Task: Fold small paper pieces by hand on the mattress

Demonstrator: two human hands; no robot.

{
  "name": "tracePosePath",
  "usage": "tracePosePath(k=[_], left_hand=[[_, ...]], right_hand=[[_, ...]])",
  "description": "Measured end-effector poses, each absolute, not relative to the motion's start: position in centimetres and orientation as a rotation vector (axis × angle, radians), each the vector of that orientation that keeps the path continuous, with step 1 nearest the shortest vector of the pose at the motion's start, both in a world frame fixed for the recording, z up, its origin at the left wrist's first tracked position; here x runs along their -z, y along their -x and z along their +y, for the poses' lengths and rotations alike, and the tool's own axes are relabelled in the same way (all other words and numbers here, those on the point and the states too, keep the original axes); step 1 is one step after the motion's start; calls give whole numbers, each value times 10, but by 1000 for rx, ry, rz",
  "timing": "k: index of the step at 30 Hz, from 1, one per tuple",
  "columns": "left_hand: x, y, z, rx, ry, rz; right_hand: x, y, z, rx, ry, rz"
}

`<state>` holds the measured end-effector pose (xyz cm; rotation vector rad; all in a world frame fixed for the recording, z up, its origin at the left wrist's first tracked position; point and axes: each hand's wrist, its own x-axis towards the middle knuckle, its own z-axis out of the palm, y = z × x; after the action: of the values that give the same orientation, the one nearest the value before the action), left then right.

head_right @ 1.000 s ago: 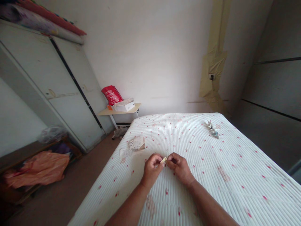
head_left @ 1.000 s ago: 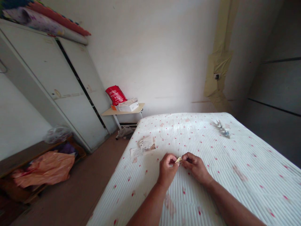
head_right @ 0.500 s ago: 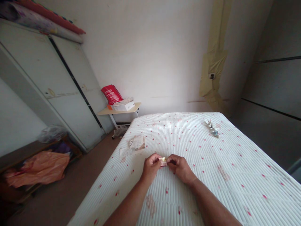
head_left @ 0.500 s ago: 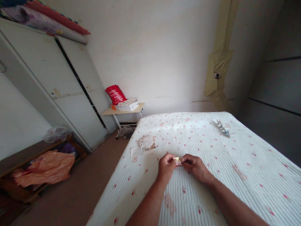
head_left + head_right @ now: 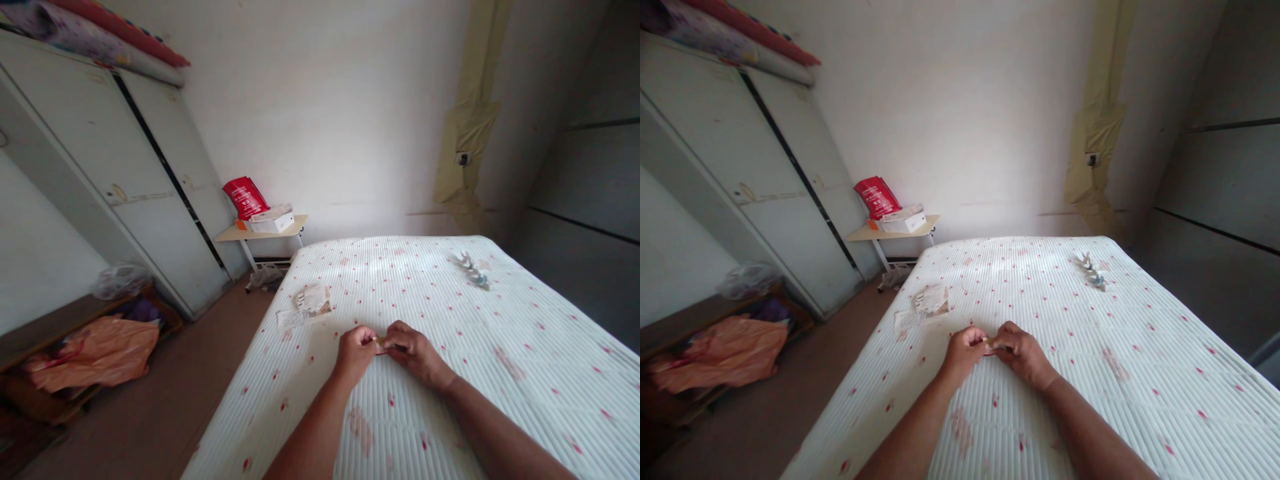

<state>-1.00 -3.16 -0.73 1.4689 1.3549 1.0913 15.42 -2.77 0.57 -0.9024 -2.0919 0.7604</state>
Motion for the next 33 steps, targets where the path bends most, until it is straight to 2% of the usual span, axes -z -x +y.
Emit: tracePosePath(k=[9,19,27,33], left_hand=[[8,14,-33,-956,-1847,1464],[5,15,-36,-879,-2057,1703],[-4,22,-40,-674,-2095,1894],[-7,23,-38,-694,-1977,1949]], right_hand=[[-8,-151,-31,-549,1062,-2316],[-8,-146,-25,-480,1188,-2390],[-13,-145,-26,-510,1148,-2407],[-14,-142,-26,-510,1204,-2404]])
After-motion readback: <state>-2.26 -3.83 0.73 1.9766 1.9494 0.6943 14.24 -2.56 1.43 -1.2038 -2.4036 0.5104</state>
